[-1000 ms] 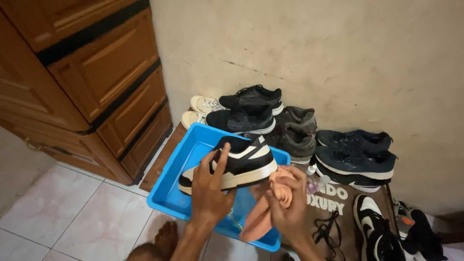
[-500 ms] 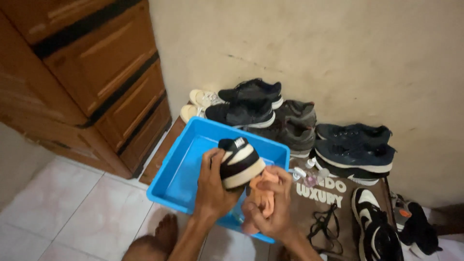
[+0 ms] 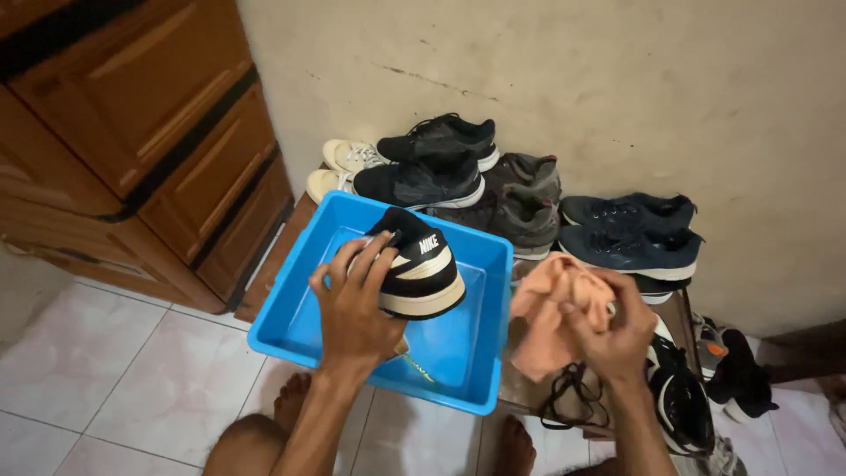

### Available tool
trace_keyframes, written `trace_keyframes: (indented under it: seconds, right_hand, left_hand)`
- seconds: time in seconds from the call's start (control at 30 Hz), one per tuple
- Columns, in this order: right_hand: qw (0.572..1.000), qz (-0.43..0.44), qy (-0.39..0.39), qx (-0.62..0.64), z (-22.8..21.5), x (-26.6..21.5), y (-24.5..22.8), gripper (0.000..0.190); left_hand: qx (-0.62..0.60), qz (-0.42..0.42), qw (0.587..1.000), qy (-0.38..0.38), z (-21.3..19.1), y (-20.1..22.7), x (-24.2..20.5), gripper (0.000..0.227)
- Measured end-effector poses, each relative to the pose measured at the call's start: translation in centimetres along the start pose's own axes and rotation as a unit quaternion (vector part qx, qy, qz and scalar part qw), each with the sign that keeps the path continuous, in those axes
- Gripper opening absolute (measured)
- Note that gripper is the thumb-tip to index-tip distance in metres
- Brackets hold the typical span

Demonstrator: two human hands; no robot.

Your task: Cleaning and treating the midsole of a sneaker using a brush and cloth over a plastic tray.

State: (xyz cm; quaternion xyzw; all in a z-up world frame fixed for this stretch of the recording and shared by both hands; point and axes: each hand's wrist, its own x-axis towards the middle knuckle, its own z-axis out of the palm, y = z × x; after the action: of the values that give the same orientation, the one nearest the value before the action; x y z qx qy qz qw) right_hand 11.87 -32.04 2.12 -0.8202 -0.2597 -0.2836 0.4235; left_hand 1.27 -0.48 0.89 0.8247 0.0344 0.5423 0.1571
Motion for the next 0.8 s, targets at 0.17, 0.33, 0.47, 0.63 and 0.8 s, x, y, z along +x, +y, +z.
trace_keyframes:
  seconds: [0.17, 0.33, 0.47, 0.63, 0.8]
  right_hand:
    - [0.980, 0.113, -0.100, -0.131, -2.4, 0.4, -0.1, 0.048]
    - [0.863, 0.281, -0.313, -0.281, -2.2, 0.0, 1.9, 0.047]
    - [0.793, 0.325, -0.399, -0.326, -1.0, -0.5, 3.5, 0.050]
    - [0.732, 0.307, -0.493, -0.357, 1.1, -1.2, 5.7, 0.082]
    - [0.821, 0.211, -0.394, -0.355, 2.4, -0.4, 6.0, 0.052]
  left_hand:
    - [-0.090, -0.040, 0.995, -0.022, -0.8, 1.5, 0.8, 0.067]
    - [-0.110, -0.082, 0.989, -0.061, -0.9, 2.9, 1.0, 0.070]
    - [-0.181, -0.173, 0.962, -0.108, -1.2, 4.3, 1.9, 0.073]
    - [-0.157, -0.162, 0.967, -0.118, 0.0, 4.4, 1.0, 0.079]
    - [-0.139, -0.163, 0.968, -0.129, 0.8, 4.0, 0.3, 0.086]
